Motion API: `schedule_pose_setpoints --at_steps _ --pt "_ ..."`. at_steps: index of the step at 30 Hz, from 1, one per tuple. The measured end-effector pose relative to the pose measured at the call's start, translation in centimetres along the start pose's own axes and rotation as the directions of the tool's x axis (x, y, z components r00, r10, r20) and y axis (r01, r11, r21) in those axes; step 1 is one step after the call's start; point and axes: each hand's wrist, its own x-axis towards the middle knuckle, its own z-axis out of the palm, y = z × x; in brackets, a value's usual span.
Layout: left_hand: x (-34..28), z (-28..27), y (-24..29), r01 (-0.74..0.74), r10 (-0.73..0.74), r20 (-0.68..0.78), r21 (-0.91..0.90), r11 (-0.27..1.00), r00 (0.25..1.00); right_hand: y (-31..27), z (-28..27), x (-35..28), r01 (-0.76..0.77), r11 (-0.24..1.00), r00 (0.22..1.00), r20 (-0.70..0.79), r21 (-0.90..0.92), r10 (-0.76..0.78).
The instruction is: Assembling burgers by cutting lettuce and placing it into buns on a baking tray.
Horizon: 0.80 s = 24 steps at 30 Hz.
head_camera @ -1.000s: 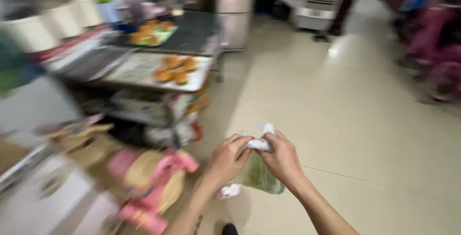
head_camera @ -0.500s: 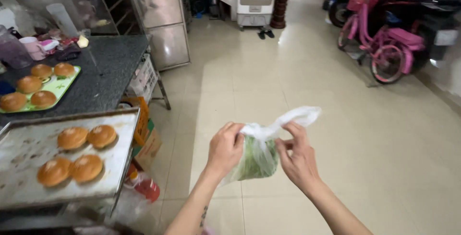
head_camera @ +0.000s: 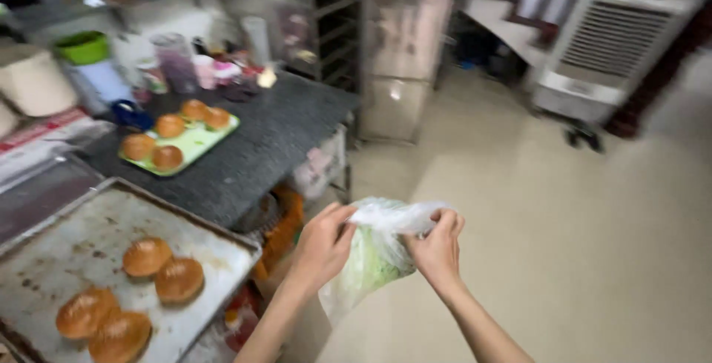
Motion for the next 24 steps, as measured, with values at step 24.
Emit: schedule_pose_setpoints --at_steps 24 --pt "45.5 -2.9 -37.6 0.361 -0.266 -0.35 0.243 0.9 0.898 -3.6 37.0 53.3 -0.076 0.996 0.677 0.735 0.047 0.017"
